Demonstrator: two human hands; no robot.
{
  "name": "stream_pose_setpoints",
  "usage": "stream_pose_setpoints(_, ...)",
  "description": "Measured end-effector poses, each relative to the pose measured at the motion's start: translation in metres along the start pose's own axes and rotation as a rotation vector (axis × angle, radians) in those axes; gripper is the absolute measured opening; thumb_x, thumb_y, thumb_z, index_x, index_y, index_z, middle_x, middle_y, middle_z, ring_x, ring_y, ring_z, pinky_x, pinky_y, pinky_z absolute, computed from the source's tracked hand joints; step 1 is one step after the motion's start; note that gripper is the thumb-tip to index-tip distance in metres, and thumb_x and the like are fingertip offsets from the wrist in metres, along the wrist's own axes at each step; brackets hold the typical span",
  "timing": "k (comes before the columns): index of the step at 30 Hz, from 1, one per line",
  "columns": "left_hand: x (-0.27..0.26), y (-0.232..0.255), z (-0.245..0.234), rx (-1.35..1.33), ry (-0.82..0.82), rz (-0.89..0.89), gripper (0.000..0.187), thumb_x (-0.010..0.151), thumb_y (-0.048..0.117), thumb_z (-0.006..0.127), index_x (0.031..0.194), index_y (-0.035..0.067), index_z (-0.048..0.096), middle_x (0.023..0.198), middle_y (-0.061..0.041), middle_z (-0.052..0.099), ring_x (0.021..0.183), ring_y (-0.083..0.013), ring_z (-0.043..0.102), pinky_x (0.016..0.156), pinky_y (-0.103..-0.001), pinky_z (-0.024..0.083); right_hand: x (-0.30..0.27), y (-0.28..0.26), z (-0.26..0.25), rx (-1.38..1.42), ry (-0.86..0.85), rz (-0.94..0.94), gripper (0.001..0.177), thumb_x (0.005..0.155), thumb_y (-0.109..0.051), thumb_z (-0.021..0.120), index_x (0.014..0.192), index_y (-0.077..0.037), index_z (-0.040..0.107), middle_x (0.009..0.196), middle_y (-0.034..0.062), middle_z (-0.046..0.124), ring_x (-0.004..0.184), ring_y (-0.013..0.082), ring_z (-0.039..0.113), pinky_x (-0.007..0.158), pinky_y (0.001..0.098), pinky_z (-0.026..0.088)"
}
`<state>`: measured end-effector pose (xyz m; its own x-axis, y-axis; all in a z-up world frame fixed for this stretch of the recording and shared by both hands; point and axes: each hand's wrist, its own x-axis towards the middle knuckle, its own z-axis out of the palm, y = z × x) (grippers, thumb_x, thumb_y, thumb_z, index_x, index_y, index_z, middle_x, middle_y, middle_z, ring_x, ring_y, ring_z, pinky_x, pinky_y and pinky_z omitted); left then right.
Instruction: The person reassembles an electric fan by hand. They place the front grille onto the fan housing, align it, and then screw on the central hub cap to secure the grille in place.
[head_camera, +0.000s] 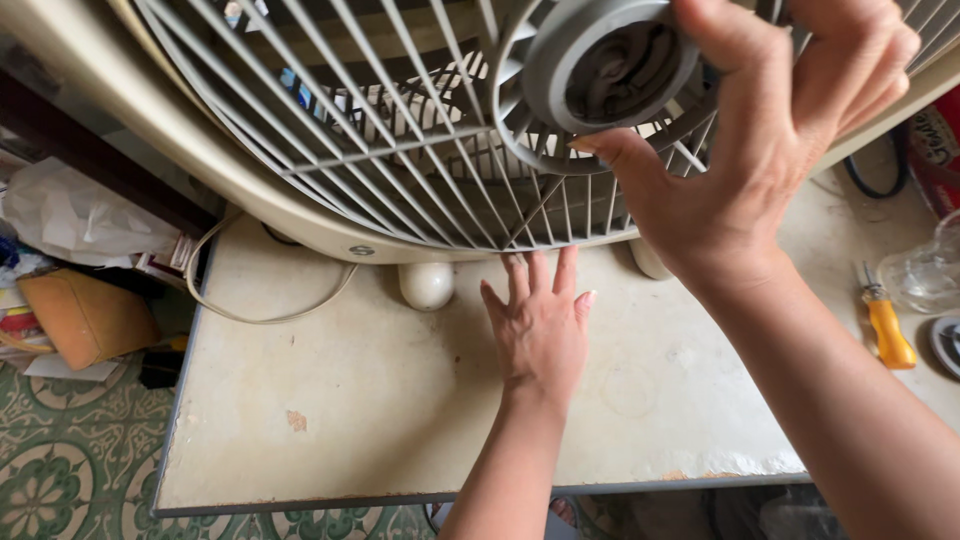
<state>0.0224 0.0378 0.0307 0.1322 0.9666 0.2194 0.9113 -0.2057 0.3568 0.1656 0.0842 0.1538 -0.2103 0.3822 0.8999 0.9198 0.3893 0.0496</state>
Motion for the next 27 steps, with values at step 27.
stream_pose_setpoints(27, -0.003, -0.006, 0.007, 0.010, 0.035, 0.007, 0.066, 0.089, 0.041, 0.065, 0.148, 0.020, 0.043, 0.149, -0.013, 0.039, 0.142, -0.0377, 0.032, 0.109, -0.069, 0.031, -0.022, -0.029, 0.020, 0.054, 0.112, 0.211, 0.090, 0.079, -0.048, 0.089, 0.140, -0.007, 0.036, 0.130, 0.0097, 0.037, 0.128, 0.0270, 0.035, 0.115, 0.0440, 0.027)
